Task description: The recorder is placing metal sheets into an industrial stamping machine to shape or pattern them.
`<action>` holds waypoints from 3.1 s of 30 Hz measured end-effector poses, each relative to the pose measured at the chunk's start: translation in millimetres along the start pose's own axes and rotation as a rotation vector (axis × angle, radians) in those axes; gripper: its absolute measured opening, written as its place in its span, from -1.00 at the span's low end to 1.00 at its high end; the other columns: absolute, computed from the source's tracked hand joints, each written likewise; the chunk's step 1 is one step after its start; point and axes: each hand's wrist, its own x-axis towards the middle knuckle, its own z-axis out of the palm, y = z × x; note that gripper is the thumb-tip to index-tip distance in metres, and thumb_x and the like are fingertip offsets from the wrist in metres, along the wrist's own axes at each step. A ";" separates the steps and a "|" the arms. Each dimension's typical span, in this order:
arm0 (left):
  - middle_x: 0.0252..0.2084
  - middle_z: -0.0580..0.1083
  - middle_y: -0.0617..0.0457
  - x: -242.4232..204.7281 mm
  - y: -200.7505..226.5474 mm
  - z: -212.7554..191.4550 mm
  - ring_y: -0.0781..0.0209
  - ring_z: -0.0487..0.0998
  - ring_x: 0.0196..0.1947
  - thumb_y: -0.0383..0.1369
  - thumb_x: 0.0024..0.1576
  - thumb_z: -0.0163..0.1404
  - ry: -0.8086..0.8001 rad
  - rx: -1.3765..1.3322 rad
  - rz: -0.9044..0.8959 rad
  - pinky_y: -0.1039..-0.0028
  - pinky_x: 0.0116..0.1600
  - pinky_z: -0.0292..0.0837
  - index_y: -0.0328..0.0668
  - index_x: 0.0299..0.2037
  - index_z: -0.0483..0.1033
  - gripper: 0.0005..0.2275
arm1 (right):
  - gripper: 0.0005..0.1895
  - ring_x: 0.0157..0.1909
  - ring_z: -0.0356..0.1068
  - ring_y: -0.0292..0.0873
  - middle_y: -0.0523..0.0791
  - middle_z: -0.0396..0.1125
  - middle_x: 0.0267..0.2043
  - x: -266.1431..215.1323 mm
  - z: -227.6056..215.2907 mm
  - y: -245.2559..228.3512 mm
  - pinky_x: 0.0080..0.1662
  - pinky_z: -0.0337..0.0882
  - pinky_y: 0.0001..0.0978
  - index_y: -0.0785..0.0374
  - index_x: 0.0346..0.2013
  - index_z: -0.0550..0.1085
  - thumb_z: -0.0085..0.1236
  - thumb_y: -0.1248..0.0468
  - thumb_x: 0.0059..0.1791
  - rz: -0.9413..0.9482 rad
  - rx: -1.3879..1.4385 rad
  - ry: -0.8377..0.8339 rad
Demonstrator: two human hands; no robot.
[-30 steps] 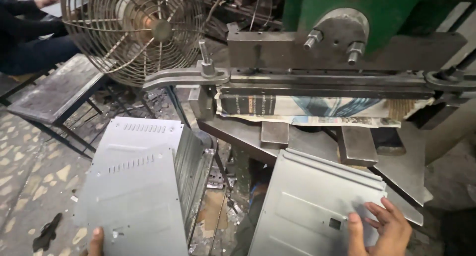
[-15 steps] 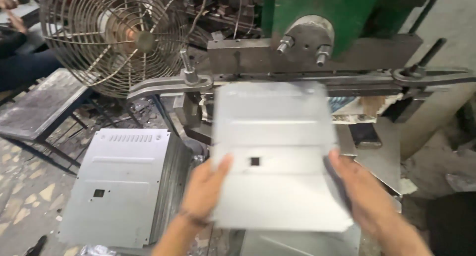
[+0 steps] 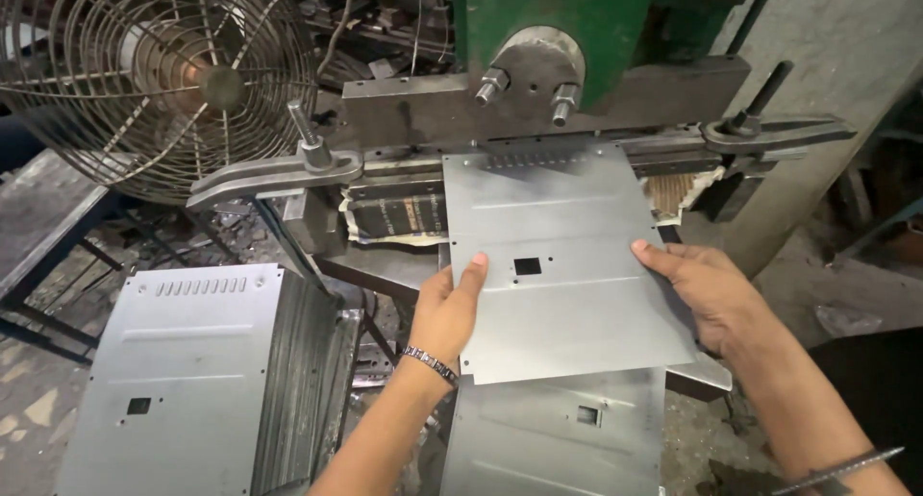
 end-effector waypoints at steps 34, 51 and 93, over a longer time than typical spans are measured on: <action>0.13 0.47 -0.32 -15.5 34.7 -58.6 -0.38 0.46 0.15 -0.22 0.07 0.12 0.026 1.102 1.082 0.09 0.17 0.35 -0.39 0.21 0.38 -0.46 | -0.68 -0.31 0.48 -0.19 -0.07 0.57 -0.28 -67.2 18.0 14.0 -0.26 0.49 -0.29 0.30 -0.14 0.64 0.24 0.15 -0.06 -0.272 -0.433 -0.335; -0.18 0.55 -0.01 69.1 -13.1 -2.8 0.26 0.45 -0.17 -0.18 0.24 -0.06 0.049 0.070 0.111 0.43 0.02 0.37 -0.46 -0.09 0.54 -0.63 | -0.77 -0.28 0.46 -0.23 -0.12 0.48 -0.22 21.6 0.6 -4.4 -0.19 0.49 -0.35 0.29 -0.14 0.50 0.23 0.20 0.01 -0.179 0.160 -0.025; 0.14 0.50 -0.24 -81.3 -106.0 -64.8 -0.01 0.51 0.17 -0.22 0.14 0.14 0.001 0.605 0.495 0.27 0.22 0.37 -0.37 0.21 0.39 -0.51 | 0.05 0.15 0.33 0.25 0.34 0.26 0.12 -100.3 20.8 172.6 0.18 0.36 -0.05 0.53 0.12 0.36 0.51 -0.15 -0.39 -0.963 -0.972 0.973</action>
